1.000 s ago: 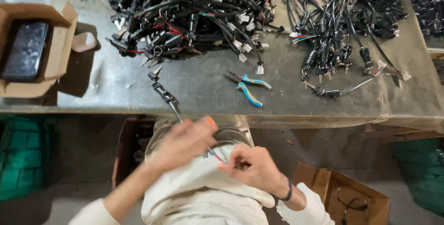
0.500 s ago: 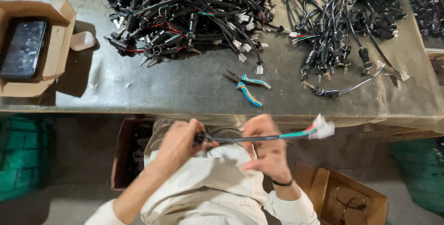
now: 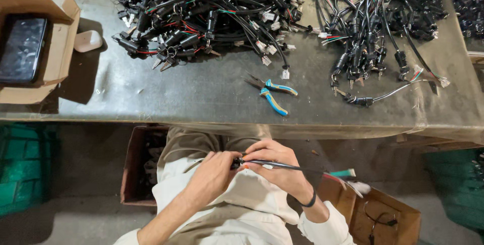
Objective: The person sits at a workbench and assembles wire harnesses. They pick up a cable, use pliers to strip and trim the wire ends, twist the exposed conductors, fit the wires into a connector housing, and place the finished harness on the table with a pile of completed harnesses.
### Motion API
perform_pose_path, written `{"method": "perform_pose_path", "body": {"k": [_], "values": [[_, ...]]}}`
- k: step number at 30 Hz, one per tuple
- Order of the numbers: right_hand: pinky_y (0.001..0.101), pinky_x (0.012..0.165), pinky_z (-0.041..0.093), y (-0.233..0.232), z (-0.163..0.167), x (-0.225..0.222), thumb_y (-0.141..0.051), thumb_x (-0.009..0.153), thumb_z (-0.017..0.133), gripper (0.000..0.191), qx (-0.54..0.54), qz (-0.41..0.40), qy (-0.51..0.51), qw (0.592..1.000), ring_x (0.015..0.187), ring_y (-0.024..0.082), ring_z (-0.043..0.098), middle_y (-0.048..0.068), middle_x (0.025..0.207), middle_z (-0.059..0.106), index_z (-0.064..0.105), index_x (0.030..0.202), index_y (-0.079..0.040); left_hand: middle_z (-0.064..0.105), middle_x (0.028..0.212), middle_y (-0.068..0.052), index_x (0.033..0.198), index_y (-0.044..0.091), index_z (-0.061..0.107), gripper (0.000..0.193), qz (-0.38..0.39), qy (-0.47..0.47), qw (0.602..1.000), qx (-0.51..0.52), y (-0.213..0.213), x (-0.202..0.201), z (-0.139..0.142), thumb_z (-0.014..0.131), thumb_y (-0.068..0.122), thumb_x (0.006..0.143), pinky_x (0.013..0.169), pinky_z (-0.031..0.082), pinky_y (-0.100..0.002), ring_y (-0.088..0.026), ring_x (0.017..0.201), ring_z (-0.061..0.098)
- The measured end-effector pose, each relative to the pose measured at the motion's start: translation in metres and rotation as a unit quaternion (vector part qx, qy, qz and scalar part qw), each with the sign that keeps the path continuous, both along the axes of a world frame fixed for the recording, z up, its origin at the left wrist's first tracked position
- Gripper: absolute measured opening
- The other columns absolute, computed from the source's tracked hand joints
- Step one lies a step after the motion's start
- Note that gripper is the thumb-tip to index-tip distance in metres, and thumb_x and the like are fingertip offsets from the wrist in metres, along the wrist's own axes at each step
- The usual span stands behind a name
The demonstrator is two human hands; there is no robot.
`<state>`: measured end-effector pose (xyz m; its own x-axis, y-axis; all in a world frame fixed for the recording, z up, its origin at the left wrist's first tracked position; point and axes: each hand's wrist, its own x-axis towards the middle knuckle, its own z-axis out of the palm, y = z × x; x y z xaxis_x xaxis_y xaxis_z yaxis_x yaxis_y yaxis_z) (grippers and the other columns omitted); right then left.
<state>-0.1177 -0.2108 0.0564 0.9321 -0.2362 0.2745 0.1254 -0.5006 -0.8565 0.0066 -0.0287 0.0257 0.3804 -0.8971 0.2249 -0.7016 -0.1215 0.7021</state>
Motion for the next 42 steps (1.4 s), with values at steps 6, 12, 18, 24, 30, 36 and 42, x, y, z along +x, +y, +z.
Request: {"method": "perform_pose_path", "body": {"k": [6, 12, 18, 24, 30, 36, 42], "values": [[0.0337, 0.076, 0.062, -0.006, -0.032, -0.003, -0.002, 0.087, 0.080, 0.013, 0.308, 0.004, 0.071, 0.949, 0.090, 0.021, 0.072, 0.013, 0.106, 0.073, 0.075, 0.098, 0.003, 0.064, 0.087, -0.005, 0.114, 0.010, 0.057, 0.027, 0.042, 0.340, 0.939, 0.015, 0.012, -0.013, -0.011, 0.071, 0.014, 0.092, 0.063, 0.049, -0.036, -0.024, 0.067, 0.057], [0.0338, 0.077, 0.062, -0.005, -0.036, -0.008, -0.002, 0.091, 0.076, 0.014, 0.349, 0.064, 0.091, 0.930, 0.090, 0.023, 0.074, 0.017, 0.111, 0.072, 0.076, 0.104, 0.004, 0.058, 0.094, -0.008, 0.107, 0.006, 0.064, 0.021, -0.043, 0.340, 0.938, -0.058, 0.022, -0.015, -0.032, 0.054, -0.006, 0.093, 0.070, 0.046, -0.032, -0.019, 0.079, 0.053], [0.0296, 0.079, 0.063, -0.001, 0.007, -0.007, -0.005, 0.088, 0.079, 0.022, -0.011, 0.135, 0.033, 0.990, 0.093, 0.022, 0.076, 0.010, 0.108, 0.076, 0.077, 0.110, -0.006, 0.060, 0.102, -0.007, 0.119, 0.006, 0.038, 0.027, -0.058, 0.504, 0.858, -0.078, 0.027, -0.007, -0.033, 0.059, 0.006, 0.100, 0.087, 0.047, -0.029, -0.015, 0.096, 0.057], [0.0299, 0.079, 0.063, 0.005, 0.008, -0.008, -0.008, 0.089, 0.080, 0.022, -0.099, 0.160, 0.018, 0.982, 0.094, 0.024, 0.077, 0.007, 0.107, 0.076, 0.075, 0.111, -0.007, 0.060, 0.085, -0.006, 0.114, 0.008, 0.051, 0.032, -0.022, 0.348, 0.923, 0.163, 0.034, 0.008, -0.024, 0.069, 0.024, 0.094, 0.065, 0.045, -0.031, -0.018, 0.072, 0.054], [0.0273, 0.088, 0.058, 0.007, -0.031, -0.005, -0.007, 0.092, 0.082, 0.016, 0.185, 0.162, -0.014, 0.969, 0.102, 0.018, 0.071, 0.008, 0.111, 0.071, 0.077, 0.107, -0.004, 0.061, 0.097, -0.001, 0.118, 0.005, 0.048, 0.026, -0.091, 0.457, 0.881, -0.084, 0.026, -0.013, -0.036, 0.064, 0.019, 0.104, 0.069, 0.046, -0.028, -0.011, 0.083, 0.053], [0.0290, 0.083, 0.050, 0.041, -0.061, -0.005, -0.008, 0.095, 0.070, 0.018, 0.308, -0.085, 0.013, 0.948, 0.096, 0.015, 0.060, 0.007, 0.104, 0.066, 0.075, 0.107, 0.005, 0.059, 0.087, 0.002, 0.128, 0.012, 0.047, 0.033, 0.151, 0.599, 0.776, -0.128, -0.018, -0.036, -0.040, 0.054, 0.028, 0.100, 0.059, 0.037, -0.025, -0.006, 0.067, 0.042], [0.0292, 0.074, 0.054, -0.006, -0.059, -0.018, -0.001, 0.093, 0.072, 0.011, 0.252, 0.092, 0.070, 0.961, 0.088, 0.016, 0.067, 0.010, 0.094, 0.073, 0.076, 0.100, 0.007, 0.056, 0.098, 0.007, 0.153, 0.018, 0.043, 0.060, -0.116, 0.816, 0.565, 0.011, -0.009, -0.016, -0.039, 0.054, 0.033, 0.096, 0.061, 0.034, -0.022, -0.006, 0.067, 0.044]]}}
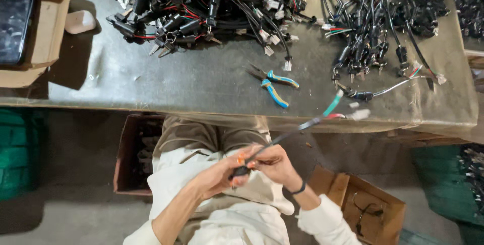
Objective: The person sits at a workbench and assembles wire harnesses. They pick up a cable, use pliers to strip and trim the wire ends, twist the exposed conductors, fit the wires into a connector housing, and place the finished harness on the table with a pile of completed harnesses.
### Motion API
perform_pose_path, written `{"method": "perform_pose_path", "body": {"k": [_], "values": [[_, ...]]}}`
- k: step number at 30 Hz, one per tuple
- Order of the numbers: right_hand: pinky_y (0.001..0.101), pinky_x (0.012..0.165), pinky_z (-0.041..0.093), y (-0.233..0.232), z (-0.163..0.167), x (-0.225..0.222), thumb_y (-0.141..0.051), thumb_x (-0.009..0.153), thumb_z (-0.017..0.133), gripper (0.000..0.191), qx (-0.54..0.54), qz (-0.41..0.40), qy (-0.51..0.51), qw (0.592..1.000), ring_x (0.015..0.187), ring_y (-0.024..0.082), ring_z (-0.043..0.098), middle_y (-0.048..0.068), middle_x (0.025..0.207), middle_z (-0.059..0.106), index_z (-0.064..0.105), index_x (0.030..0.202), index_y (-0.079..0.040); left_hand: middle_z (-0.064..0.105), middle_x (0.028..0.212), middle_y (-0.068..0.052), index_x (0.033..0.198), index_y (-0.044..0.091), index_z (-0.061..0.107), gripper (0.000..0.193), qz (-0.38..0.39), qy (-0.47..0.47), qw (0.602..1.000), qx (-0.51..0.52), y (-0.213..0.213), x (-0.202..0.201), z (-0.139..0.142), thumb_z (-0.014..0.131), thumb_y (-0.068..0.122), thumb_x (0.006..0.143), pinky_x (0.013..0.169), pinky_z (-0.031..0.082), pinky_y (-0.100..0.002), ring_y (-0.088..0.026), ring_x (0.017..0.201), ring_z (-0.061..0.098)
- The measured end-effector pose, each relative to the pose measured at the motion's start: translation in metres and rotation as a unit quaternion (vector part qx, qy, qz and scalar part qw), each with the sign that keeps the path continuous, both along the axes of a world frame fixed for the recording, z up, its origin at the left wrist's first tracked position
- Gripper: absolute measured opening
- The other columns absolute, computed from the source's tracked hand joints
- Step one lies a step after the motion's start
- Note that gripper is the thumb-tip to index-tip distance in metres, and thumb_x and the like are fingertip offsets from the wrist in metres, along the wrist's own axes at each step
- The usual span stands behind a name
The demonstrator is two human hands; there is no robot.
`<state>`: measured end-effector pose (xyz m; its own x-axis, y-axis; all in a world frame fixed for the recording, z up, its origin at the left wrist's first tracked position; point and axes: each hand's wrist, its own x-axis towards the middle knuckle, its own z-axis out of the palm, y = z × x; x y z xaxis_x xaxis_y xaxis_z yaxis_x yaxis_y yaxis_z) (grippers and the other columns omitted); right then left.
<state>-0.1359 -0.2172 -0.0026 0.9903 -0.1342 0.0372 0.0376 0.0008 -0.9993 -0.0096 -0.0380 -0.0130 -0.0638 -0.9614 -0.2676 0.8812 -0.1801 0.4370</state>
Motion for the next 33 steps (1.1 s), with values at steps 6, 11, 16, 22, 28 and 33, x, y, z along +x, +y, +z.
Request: {"method": "perform_pose_path", "body": {"k": [6, 11, 16, 22, 28, 33], "values": [[0.0318, 0.072, 0.058, -0.009, -0.014, 0.013, -0.003, 0.088, 0.078, 0.017, 0.117, -0.034, 0.068, 0.990, 0.080, 0.020, 0.071, 0.014, 0.092, 0.073, 0.078, 0.101, 0.008, 0.062, 0.106, -0.001, 0.159, 0.016, 0.033, 0.064, 0.089, -0.249, 0.961, 0.084, 0.002, -0.013, -0.004, 0.055, 0.029, 0.101, 0.089, 0.044, -0.024, -0.008, 0.090, 0.054], [0.0329, 0.078, 0.061, 0.014, -0.014, 0.024, -0.007, 0.085, 0.079, 0.018, 0.178, -0.102, 0.108, 0.973, 0.084, 0.020, 0.074, 0.011, 0.093, 0.076, 0.075, 0.100, 0.001, 0.060, 0.111, -0.014, 0.152, 0.013, 0.041, 0.073, 0.217, -0.883, 0.413, 0.051, 0.009, -0.014, -0.002, 0.066, 0.010, 0.084, 0.091, 0.037, -0.042, -0.030, 0.101, 0.054], [0.0379, 0.084, 0.058, -0.002, 0.037, 0.031, -0.016, 0.088, 0.084, 0.023, -0.186, -0.012, -0.031, 0.982, 0.094, 0.022, 0.073, 0.009, 0.100, 0.076, 0.076, 0.103, -0.001, 0.059, 0.099, -0.009, 0.151, 0.005, 0.044, 0.064, 0.180, -0.826, 0.534, 0.015, 0.019, 0.000, 0.010, 0.069, 0.013, 0.093, 0.085, 0.037, -0.044, -0.028, 0.095, 0.055], [0.0453, 0.102, 0.050, -0.071, 0.095, 0.076, -0.033, 0.081, 0.087, 0.033, -0.657, -0.231, -0.019, 0.717, 0.096, 0.031, 0.067, 0.009, 0.123, 0.072, 0.064, 0.087, -0.010, 0.064, 0.098, -0.007, 0.136, 0.004, 0.054, 0.043, 0.310, -0.744, 0.592, 0.028, 0.028, 0.008, 0.029, 0.068, 0.013, 0.097, 0.089, 0.038, -0.039, -0.026, 0.090, 0.057], [0.0488, 0.096, 0.046, -0.062, 0.094, 0.062, -0.020, 0.061, 0.078, 0.029, -0.721, -0.178, -0.089, 0.664, 0.106, 0.036, 0.062, 0.017, 0.113, 0.067, 0.054, 0.075, -0.011, 0.064, 0.102, -0.011, 0.133, 0.003, 0.055, 0.038, 0.315, -0.721, 0.612, 0.083, 0.026, 0.012, 0.032, 0.068, 0.017, 0.100, 0.091, 0.039, -0.039, -0.028, 0.090, 0.055], [0.0471, 0.089, 0.046, -0.043, 0.074, 0.039, -0.013, 0.065, 0.076, 0.026, -0.657, -0.113, -0.016, 0.745, 0.097, 0.035, 0.062, 0.015, 0.100, 0.063, 0.058, 0.083, -0.006, 0.067, 0.095, -0.008, 0.131, 0.004, 0.057, 0.036, 0.292, -0.698, 0.647, 0.094, 0.027, 0.013, 0.029, 0.067, 0.017, 0.099, 0.088, 0.040, -0.039, -0.027, 0.085, 0.053]]}}
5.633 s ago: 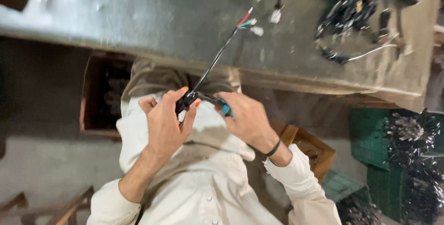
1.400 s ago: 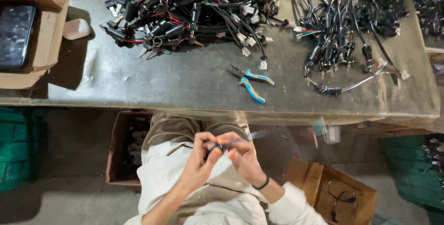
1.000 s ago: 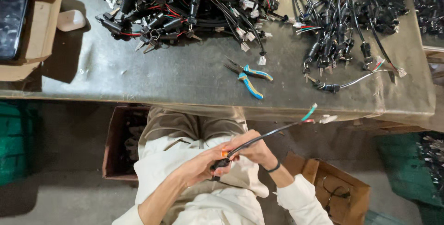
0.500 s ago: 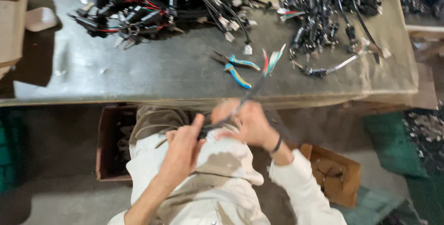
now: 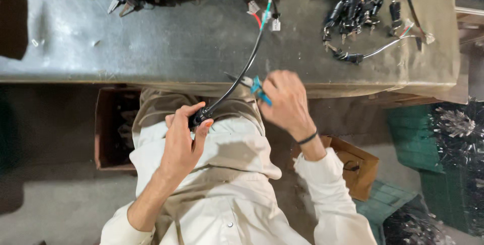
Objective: The person sits at a workbench and assembles wire harnesses. They pick up a cable, use pliers to strip and trim the wire ends, twist the exposed conductors, fit the wires into a connector housing, and place the finished harness on the table with a pile of completed harnesses.
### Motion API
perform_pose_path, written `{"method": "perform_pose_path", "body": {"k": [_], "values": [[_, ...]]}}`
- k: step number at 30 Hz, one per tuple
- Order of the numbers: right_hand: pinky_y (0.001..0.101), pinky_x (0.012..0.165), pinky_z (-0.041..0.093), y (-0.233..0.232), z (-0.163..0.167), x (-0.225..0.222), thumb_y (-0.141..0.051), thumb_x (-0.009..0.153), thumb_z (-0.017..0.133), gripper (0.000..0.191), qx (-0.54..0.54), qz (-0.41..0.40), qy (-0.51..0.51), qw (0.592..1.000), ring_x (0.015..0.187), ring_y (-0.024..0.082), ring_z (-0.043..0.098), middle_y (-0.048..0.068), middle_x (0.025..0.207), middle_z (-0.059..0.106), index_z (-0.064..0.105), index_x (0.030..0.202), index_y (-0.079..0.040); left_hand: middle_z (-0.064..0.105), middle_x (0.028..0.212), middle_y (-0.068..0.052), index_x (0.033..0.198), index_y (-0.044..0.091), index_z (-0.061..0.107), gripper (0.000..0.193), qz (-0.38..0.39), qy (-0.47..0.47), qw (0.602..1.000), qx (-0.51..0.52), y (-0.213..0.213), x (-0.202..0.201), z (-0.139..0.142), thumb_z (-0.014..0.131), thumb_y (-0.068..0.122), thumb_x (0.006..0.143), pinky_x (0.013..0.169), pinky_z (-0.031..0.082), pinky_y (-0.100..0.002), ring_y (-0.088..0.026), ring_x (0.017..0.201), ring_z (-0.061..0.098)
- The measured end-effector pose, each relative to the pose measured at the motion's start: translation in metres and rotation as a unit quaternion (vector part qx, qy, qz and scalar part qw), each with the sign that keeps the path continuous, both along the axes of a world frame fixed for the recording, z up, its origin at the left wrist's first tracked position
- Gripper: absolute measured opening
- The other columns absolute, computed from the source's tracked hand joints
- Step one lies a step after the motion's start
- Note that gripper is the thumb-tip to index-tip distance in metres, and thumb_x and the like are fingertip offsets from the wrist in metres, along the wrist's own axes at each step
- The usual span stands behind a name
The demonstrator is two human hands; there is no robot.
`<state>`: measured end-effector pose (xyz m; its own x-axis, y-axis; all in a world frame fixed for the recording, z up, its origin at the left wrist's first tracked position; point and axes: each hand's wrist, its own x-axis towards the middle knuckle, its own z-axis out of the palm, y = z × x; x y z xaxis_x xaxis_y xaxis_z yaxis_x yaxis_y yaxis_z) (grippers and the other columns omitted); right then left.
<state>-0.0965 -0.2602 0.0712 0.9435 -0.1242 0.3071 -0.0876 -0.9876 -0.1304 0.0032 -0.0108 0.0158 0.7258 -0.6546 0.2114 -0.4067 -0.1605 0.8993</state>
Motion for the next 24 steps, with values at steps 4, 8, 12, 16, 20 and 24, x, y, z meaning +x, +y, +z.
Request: {"method": "perform_pose_path", "body": {"k": [4, 8, 12, 16, 20, 24], "values": [[0.0324, 0.078, 0.053, 0.049, -0.031, -0.037, -0.006, 0.079, 0.066, 0.021, 0.445, -0.060, 0.100, 0.888, 0.085, 0.027, 0.064, 0.009, 0.094, 0.062, 0.056, 0.097, -0.003, 0.069, 0.094, -0.006, 0.132, 0.004, 0.056, 0.035, -0.010, 0.039, 0.999, 0.000, 0.001, 0.003, -0.003, 0.066, 0.017, 0.101, 0.088, 0.042, -0.037, -0.025, 0.089, 0.054], [0.0362, 0.082, 0.049, 0.099, -0.062, -0.059, -0.001, 0.080, 0.058, 0.041, 0.578, -0.108, 0.177, 0.789, 0.088, 0.034, 0.058, 0.013, 0.096, 0.059, 0.057, 0.121, -0.005, 0.069, 0.087, -0.007, 0.128, 0.005, 0.058, 0.033, -0.020, -0.009, 0.998, 0.054, 0.002, 0.007, -0.006, 0.067, 0.019, 0.100, 0.087, 0.036, -0.039, -0.028, 0.082, 0.050], [0.0401, 0.102, 0.047, 0.098, -0.081, -0.041, 0.002, 0.084, 0.057, 0.041, 0.423, 0.042, 0.039, 0.904, 0.120, 0.040, 0.057, 0.022, 0.136, 0.053, 0.043, 0.123, 0.001, 0.068, 0.075, -0.004, 0.121, 0.007, 0.059, 0.025, -0.043, 0.009, 0.994, 0.097, 0.005, 0.005, -0.006, 0.065, 0.021, 0.101, 0.088, 0.031, -0.041, -0.027, 0.068, 0.050], [0.0413, 0.099, 0.051, 0.075, -0.086, -0.014, 0.001, 0.079, 0.066, 0.040, 0.332, 0.018, -0.019, 0.943, 0.115, 0.038, 0.062, 0.020, 0.125, 0.060, 0.048, 0.114, -0.002, 0.065, 0.074, -0.005, 0.122, 0.004, 0.057, 0.027, -0.027, -0.035, 0.997, 0.061, 0.008, -0.001, -0.006, 0.063, 0.021, 0.102, 0.087, 0.029, -0.043, -0.026, 0.064, 0.049], [0.0432, 0.084, 0.052, 0.060, -0.077, -0.005, -0.002, 0.084, 0.074, 0.032, 0.211, 0.036, 0.068, 0.975, 0.100, 0.033, 0.066, 0.011, 0.107, 0.070, 0.058, 0.111, -0.006, 0.063, 0.069, -0.003, 0.120, 0.005, 0.058, 0.026, -0.043, -0.017, 0.997, 0.065, 0.011, -0.004, -0.010, 0.064, 0.023, 0.102, 0.087, 0.030, -0.042, -0.025, 0.060, 0.047], [0.0444, 0.077, 0.051, 0.069, -0.058, -0.007, -0.009, 0.087, 0.075, 0.032, 0.279, 0.037, 0.089, 0.956, 0.090, 0.035, 0.064, 0.013, 0.096, 0.066, 0.058, 0.113, -0.003, 0.065, 0.080, -0.002, 0.123, 0.007, 0.060, 0.027, -0.078, -0.013, 0.996, 0.049, 0.016, -0.002, -0.015, 0.066, 0.023, 0.102, 0.085, 0.030, -0.039, -0.028, 0.071, 0.046]]}}
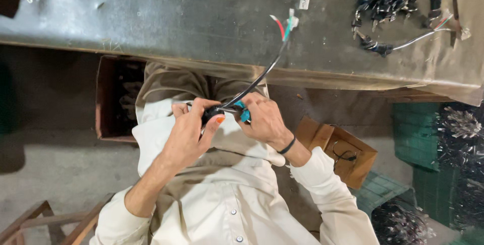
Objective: The person sits at a workbench and assembles wire harnesses. They pick up a cable, use pliers to strip and trim the wire ends, twist the exposed conductors, fit the wires into a connector housing, and place the finished harness on the table with a pile of completed harnesses.
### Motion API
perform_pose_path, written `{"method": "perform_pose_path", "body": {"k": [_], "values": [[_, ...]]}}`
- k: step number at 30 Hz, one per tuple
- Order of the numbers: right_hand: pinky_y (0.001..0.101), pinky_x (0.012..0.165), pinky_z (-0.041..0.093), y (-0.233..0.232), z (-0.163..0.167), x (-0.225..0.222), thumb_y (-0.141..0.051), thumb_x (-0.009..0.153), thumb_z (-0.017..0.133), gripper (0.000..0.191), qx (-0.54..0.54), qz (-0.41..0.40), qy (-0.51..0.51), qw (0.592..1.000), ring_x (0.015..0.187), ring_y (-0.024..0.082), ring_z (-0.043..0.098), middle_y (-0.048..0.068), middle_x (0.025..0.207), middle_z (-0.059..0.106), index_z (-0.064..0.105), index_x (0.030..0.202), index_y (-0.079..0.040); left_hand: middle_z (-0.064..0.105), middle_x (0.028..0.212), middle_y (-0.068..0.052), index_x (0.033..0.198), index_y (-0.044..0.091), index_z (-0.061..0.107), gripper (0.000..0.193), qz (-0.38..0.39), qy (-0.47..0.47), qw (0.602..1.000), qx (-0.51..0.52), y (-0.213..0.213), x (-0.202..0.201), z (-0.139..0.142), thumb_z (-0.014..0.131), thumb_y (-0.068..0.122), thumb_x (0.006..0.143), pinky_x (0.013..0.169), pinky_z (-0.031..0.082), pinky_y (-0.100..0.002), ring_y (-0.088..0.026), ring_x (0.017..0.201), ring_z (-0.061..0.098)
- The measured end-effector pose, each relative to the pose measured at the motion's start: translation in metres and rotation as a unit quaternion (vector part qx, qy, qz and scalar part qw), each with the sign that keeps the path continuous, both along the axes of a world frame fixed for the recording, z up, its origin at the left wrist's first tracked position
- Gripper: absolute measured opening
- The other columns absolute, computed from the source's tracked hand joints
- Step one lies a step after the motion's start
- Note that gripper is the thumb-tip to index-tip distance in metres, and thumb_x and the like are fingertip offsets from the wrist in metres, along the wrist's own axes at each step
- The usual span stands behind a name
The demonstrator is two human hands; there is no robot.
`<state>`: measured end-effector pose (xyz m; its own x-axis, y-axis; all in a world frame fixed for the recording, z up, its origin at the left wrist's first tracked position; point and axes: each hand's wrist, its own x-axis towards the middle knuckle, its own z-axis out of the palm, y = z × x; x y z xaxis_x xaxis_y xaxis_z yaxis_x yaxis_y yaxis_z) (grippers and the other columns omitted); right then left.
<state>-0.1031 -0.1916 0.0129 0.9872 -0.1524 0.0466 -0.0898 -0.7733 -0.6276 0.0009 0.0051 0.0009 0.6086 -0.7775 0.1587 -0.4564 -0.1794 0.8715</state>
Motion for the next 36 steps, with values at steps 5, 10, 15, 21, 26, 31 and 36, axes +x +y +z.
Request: {"method": "perform_pose_path", "body": {"k": [5, 10, 15, 21, 26, 31, 36], "values": [[0.0457, 0.080, 0.049, 0.017, 0.019, -0.011, -0.006, 0.090, 0.065, 0.039, 0.075, -0.008, 0.061, 0.995, 0.092, 0.038, 0.064, 0.016, 0.099, 0.065, 0.058, 0.128, -0.004, 0.063, 0.083, -0.003, 0.121, 0.007, 0.060, 0.032, 0.085, -0.129, 0.988, 0.020, -0.002, 0.001, -0.002, 0.073, 0.025, 0.098, 0.081, 0.026, -0.042, -0.024, 0.065, 0.053], [0.0468, 0.075, 0.050, 0.033, 0.015, -0.017, -0.013, 0.096, 0.063, 0.031, 0.082, -0.092, 0.138, 0.983, 0.091, 0.039, 0.065, 0.016, 0.097, 0.068, 0.054, 0.125, -0.006, 0.061, 0.088, -0.001, 0.124, 0.007, 0.061, 0.034, 0.117, -0.193, 0.974, 0.030, -0.008, -0.002, -0.002, 0.077, 0.021, 0.097, 0.081, 0.026, -0.041, -0.020, 0.075, 0.058], [0.0476, 0.069, 0.051, 0.037, 0.004, -0.026, -0.015, 0.097, 0.063, 0.030, 0.069, -0.098, 0.109, 0.987, 0.083, 0.041, 0.066, 0.017, 0.089, 0.067, 0.053, 0.123, -0.006, 0.066, 0.100, 0.001, 0.124, 0.010, 0.060, 0.036, 0.127, -0.244, 0.961, 0.017, -0.006, -0.005, -0.007, 0.076, 0.017, 0.092, 0.083, 0.026, -0.041, -0.017, 0.087, 0.061], [0.0461, 0.072, 0.051, 0.037, -0.011, -0.030, -0.016, 0.097, 0.064, 0.029, 0.093, -0.134, 0.138, 0.977, 0.086, 0.038, 0.066, 0.016, 0.092, 0.068, 0.056, 0.123, -0.007, 0.062, 0.080, -0.002, 0.122, 0.008, 0.064, 0.034, 0.077, -0.176, 0.978, 0.078, -0.011, -0.002, -0.013, 0.077, 0.026, 0.097, 0.079, 0.028, -0.041, -0.021, 0.071, 0.059], [0.0452, 0.089, 0.053, 0.022, -0.016, -0.021, -0.005, 0.092, 0.068, 0.031, 0.017, -0.018, -0.094, 0.995, 0.103, 0.035, 0.065, 0.013, 0.108, 0.069, 0.055, 0.119, -0.011, 0.069, 0.088, -0.001, 0.124, 0.008, 0.061, 0.030, 0.035, -0.022, 0.999, -0.036, -0.001, -0.008, -0.007, 0.070, 0.026, 0.102, 0.083, 0.031, -0.038, -0.022, 0.070, 0.060], [0.0449, 0.079, 0.052, -0.006, -0.020, -0.010, -0.012, 0.080, 0.083, 0.032, -0.068, -0.023, -0.132, 0.989, 0.089, 0.034, 0.064, 0.012, 0.093, 0.066, 0.064, 0.105, -0.005, 0.072, 0.093, -0.005, 0.120, 0.005, 0.059, 0.031, 0.020, -0.050, 0.996, -0.067, 0.008, -0.026, -0.005, 0.070, 0.024, 0.098, 0.084, 0.029, -0.039, -0.024, 0.067, 0.057], [0.0408, 0.069, 0.052, -0.005, -0.022, -0.009, -0.017, 0.093, 0.082, 0.021, -0.057, -0.018, -0.069, 0.996, 0.077, 0.027, 0.066, 0.005, 0.079, 0.066, 0.064, 0.083, -0.013, 0.070, 0.076, 0.001, 0.118, 0.004, 0.059, 0.030, 0.011, 0.037, 0.999, -0.033, 0.009, -0.034, -0.006, 0.071, 0.020, 0.095, 0.086, 0.031, -0.041, -0.020, 0.059, 0.055]]}}
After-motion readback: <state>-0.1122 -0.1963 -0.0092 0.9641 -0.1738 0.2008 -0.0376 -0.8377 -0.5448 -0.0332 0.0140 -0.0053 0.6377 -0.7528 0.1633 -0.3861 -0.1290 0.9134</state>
